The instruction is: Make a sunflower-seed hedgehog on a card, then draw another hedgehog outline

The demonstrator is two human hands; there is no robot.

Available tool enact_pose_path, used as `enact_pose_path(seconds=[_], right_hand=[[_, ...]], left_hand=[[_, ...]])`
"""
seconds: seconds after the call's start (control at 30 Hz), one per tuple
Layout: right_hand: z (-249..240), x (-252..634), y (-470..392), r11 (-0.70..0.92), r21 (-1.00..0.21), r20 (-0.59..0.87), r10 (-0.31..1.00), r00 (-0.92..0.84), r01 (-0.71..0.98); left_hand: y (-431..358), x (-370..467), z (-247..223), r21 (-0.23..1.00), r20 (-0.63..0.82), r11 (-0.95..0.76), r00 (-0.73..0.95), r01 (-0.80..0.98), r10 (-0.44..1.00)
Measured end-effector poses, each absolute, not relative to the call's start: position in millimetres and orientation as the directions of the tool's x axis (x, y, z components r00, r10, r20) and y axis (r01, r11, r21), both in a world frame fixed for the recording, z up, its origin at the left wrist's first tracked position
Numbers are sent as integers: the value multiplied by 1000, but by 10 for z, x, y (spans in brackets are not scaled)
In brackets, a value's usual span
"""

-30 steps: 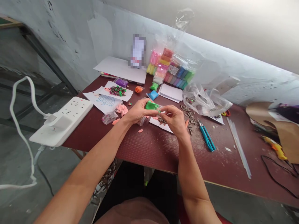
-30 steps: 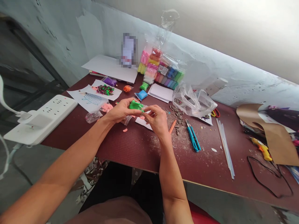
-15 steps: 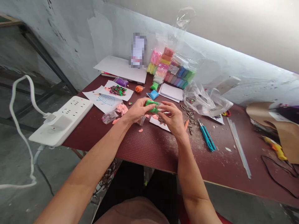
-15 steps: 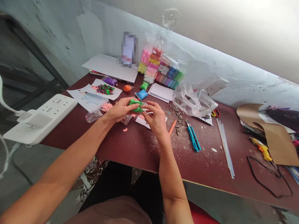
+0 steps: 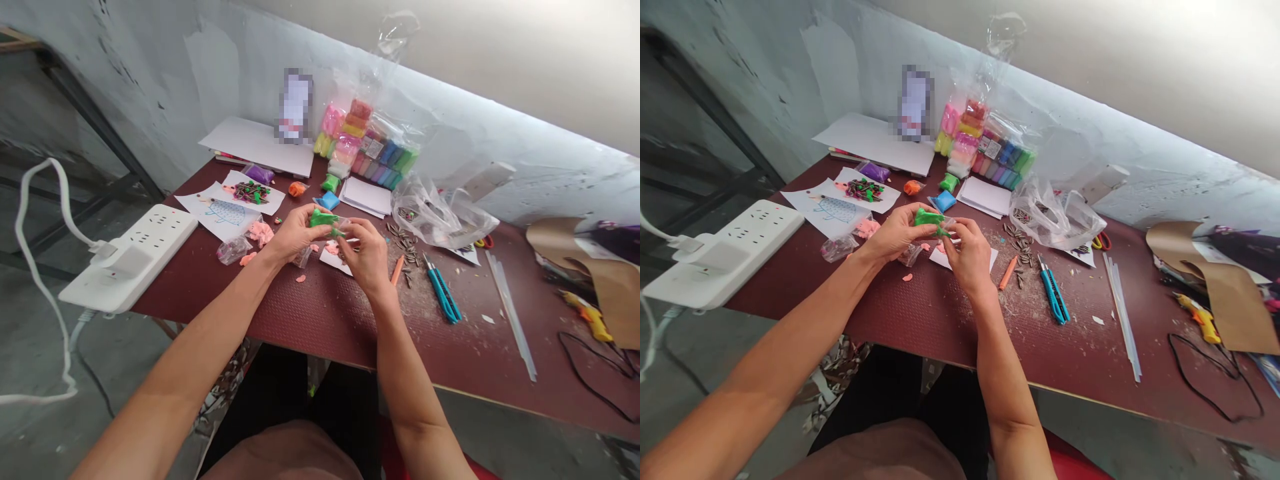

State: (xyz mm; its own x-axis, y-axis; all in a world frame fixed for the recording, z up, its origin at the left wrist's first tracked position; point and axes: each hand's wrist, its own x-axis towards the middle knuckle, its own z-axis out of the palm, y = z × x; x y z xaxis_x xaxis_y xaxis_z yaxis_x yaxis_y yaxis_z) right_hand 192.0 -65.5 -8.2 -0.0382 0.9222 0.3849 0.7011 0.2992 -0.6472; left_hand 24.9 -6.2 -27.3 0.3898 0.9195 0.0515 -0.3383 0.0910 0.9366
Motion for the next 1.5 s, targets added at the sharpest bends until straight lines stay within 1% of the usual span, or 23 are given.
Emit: enact_pose_path(seconds=[0.1, 0.2, 0.3, 0.37, 0.5, 0.6, 0.67, 0.8, 0.87, 0.93, 1.03, 1.07, 1.13, 1.2, 1.3, 1.4, 1.5], right_hand=[[-79, 1934, -651, 301, -699, 386, 922, -12, 648], [-50, 1949, -657, 290, -698, 405, 914, 27, 655], [-10, 1958, -670, 272, -692, 383, 923, 21, 669], [11, 1957, -678, 289, -692, 380, 925, -5, 661], [29, 1961, -680, 314, -711, 390, 921, -19, 629], [29, 1982, -673, 310, -732, 334, 940, -77, 607], [28, 1985, -672, 325, -716, 330, 937, -111, 618], [16, 1912, -692, 337, -605, 384, 917, -106, 721], [8, 1862, -706, 320, -571, 411, 909, -73, 756], [7, 1844, -709, 287, -619, 445, 895, 26, 731], [21, 1908, -685, 233, -794, 419, 879, 228, 562], [29, 1948, -672, 222, -840, 387, 884, 260, 496], [43, 2031, -649, 212, -889, 335, 906, 260, 405], [57, 2103, -641, 191, -911, 284, 933, 222, 365], [83, 2182, -661, 143, -920, 221, 958, 183, 365], [104, 2263, -693, 121, -914, 215, 954, 210, 388], [86, 2352, -699, 101, -910, 214, 945, 247, 403]], left_hand=[[-61, 248, -248, 941, 41, 90, 373, -327, 927], [-55, 249, -231, 932, 7, 123, 357, -341, 934], [-54, 236, -221, 921, -39, 173, 359, -350, 933], [-58, 217, -219, 911, -80, 235, 413, -340, 907], [-63, 178, -230, 897, -169, 368, 579, -245, 797], [-61, 171, -247, 906, -157, 350, 577, -240, 802], [-61, 181, -259, 913, -136, 320, 551, -254, 823], [-66, 225, -281, 933, -100, 259, 512, -250, 853], [-69, 242, -280, 946, -96, 229, 478, -229, 873], [-75, 247, -262, 957, -104, 207, 428, -202, 898], [-88, 228, -203, 950, -103, 201, 367, -239, 925], [-93, 219, -182, 940, -100, 208, 365, -271, 926], [-98, 202, -151, 924, -97, 223, 374, -312, 922], [-97, 195, -146, 921, -103, 233, 382, -312, 918], [-82, 198, -179, 932, -114, 236, 397, -274, 911], [-71, 215, -227, 954, -92, 198, 410, -224, 907], [-73, 238, -260, 980, -42, 113, 389, -161, 920]])
